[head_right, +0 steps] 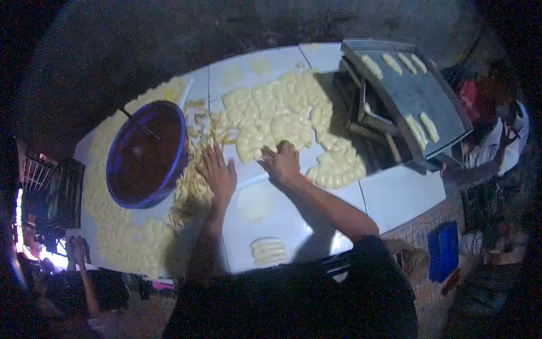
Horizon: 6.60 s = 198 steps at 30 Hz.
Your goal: The person flattens dough pieces on a table, applies chocolate filling using a spatula, rolls the dough into logs by hand, and arranges the pastries onto baking trays.
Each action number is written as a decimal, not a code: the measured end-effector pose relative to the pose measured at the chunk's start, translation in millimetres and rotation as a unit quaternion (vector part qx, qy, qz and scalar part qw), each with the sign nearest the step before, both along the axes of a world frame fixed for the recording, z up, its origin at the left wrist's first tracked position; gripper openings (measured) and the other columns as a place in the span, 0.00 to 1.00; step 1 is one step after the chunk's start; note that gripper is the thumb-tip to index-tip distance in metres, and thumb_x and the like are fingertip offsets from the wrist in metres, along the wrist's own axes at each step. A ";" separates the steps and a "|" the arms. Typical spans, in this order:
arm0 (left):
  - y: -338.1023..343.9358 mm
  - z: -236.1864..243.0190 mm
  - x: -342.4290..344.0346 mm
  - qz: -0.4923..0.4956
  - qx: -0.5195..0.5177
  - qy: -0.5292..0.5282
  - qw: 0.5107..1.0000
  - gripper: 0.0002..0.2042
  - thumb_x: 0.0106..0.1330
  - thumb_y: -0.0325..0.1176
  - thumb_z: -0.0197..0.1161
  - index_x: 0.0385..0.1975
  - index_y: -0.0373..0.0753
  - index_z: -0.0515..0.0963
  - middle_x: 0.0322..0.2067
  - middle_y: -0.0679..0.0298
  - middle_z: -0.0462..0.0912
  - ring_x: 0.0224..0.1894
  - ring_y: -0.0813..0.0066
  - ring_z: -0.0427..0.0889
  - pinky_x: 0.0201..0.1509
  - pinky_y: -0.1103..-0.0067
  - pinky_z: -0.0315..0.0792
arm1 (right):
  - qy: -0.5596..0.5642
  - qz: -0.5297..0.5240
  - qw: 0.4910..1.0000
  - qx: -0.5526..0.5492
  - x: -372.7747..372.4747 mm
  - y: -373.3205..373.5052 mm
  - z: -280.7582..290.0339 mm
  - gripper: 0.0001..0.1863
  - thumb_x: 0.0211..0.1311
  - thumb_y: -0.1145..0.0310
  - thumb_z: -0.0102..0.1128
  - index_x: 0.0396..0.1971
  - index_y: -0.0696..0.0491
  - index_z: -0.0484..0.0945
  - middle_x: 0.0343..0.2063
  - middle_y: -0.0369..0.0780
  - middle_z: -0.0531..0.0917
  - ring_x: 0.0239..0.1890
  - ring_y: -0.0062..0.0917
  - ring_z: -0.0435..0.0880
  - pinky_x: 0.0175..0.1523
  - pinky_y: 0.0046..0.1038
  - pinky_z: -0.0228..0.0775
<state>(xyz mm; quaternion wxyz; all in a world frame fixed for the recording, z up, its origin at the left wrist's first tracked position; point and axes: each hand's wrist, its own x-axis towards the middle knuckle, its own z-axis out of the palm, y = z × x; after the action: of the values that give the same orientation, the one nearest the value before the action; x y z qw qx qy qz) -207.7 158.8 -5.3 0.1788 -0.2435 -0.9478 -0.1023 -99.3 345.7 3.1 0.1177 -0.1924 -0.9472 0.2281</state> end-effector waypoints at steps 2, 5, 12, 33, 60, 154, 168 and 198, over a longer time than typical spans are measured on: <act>6.8 41.0 23.0 -0.180 0.003 -0.194 0.964 0.34 0.70 0.43 0.61 0.72 0.33 0.61 0.58 0.46 0.77 0.61 0.49 0.75 0.65 0.55 0.66 | 0.119 -0.078 0.990 0.002 22.7 41.6 -13.6 0.19 0.63 0.55 0.65 0.48 0.49 0.87 0.46 0.53 0.80 0.51 0.48 0.78 0.55 0.41 0.73; -19.0 10.8 31.3 -0.344 -0.008 -0.119 0.931 0.33 0.64 0.27 0.62 0.72 0.39 0.63 0.52 0.53 0.80 0.51 0.55 0.79 0.56 0.62 0.72 | -0.122 -0.003 0.983 0.137 44.5 51.1 1.8 0.21 0.59 0.51 0.67 0.45 0.49 0.88 0.44 0.51 0.81 0.52 0.52 0.76 0.55 0.46 0.72; -75.5 44.3 67.1 -0.174 0.185 -0.069 0.965 0.33 0.63 0.21 0.61 0.72 0.41 0.65 0.51 0.48 0.77 0.52 0.49 0.77 0.59 0.61 0.72 | -0.034 0.072 0.997 0.010 53.6 56.0 -28.2 0.13 0.55 0.66 0.70 0.36 0.57 0.81 0.26 0.50 0.84 0.31 0.44 0.85 0.38 0.43 0.76; -211.1 -53.0 124.3 0.215 0.063 -0.243 0.944 0.15 0.74 0.38 0.56 0.56 0.42 0.78 0.46 0.52 0.81 0.36 0.53 0.82 0.41 0.58 0.76 | -0.218 0.574 0.731 0.297 -305.8 -229.9 119.7 0.10 0.44 0.71 0.68 0.31 0.51 0.86 0.41 0.43 0.89 0.41 0.43 0.90 0.39 0.44 0.82; -181.7 -47.1 186.4 0.108 0.067 -0.011 0.992 0.32 0.59 0.24 0.62 0.67 0.52 0.71 0.51 0.54 0.74 0.53 0.50 0.74 0.52 0.56 0.70 | 0.002 0.230 0.970 0.073 114.0 -71.5 -36.7 0.26 0.66 0.60 0.62 0.63 0.43 0.72 0.47 0.49 0.77 0.44 0.48 0.80 0.39 0.44 0.82; -49.9 -27.8 41.2 -0.192 0.271 -0.298 0.895 0.32 0.61 0.16 0.65 0.68 0.33 0.66 0.54 0.49 0.82 0.54 0.53 0.83 0.58 0.67 0.76 | 0.136 0.112 0.956 -0.235 24.8 -78.7 -45.6 0.19 0.62 0.76 0.61 0.54 0.54 0.82 0.41 0.48 0.85 0.45 0.42 0.82 0.52 0.39 0.75; -122.6 8.3 179.8 -0.199 0.194 -0.339 0.899 0.23 0.62 0.21 0.58 0.59 0.32 0.76 0.56 0.47 0.81 0.56 0.46 0.78 0.65 0.62 0.70 | -0.049 0.233 0.932 -0.273 171.4 -91.7 -1.8 0.35 0.55 0.82 0.55 0.68 0.56 0.70 0.60 0.52 0.77 0.60 0.45 0.77 0.63 0.37 0.72; -141.8 -31.2 143.9 -0.067 0.339 -0.280 0.895 0.14 0.63 0.16 0.58 0.48 0.32 0.82 0.43 0.53 0.85 0.45 0.58 0.84 0.52 0.70 0.77 | 0.114 0.062 0.980 -0.152 103.1 98.5 103.9 0.12 0.68 0.71 0.61 0.45 0.58 0.70 0.23 0.40 0.75 0.25 0.25 0.70 0.31 0.33 0.65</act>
<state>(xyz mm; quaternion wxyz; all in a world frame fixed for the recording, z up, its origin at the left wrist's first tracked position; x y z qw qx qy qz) -63.8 17.1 -36.5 -0.0299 -0.1919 -0.8478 -0.4934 3.9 444.2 107.0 0.1802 -0.1218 -0.8919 0.3965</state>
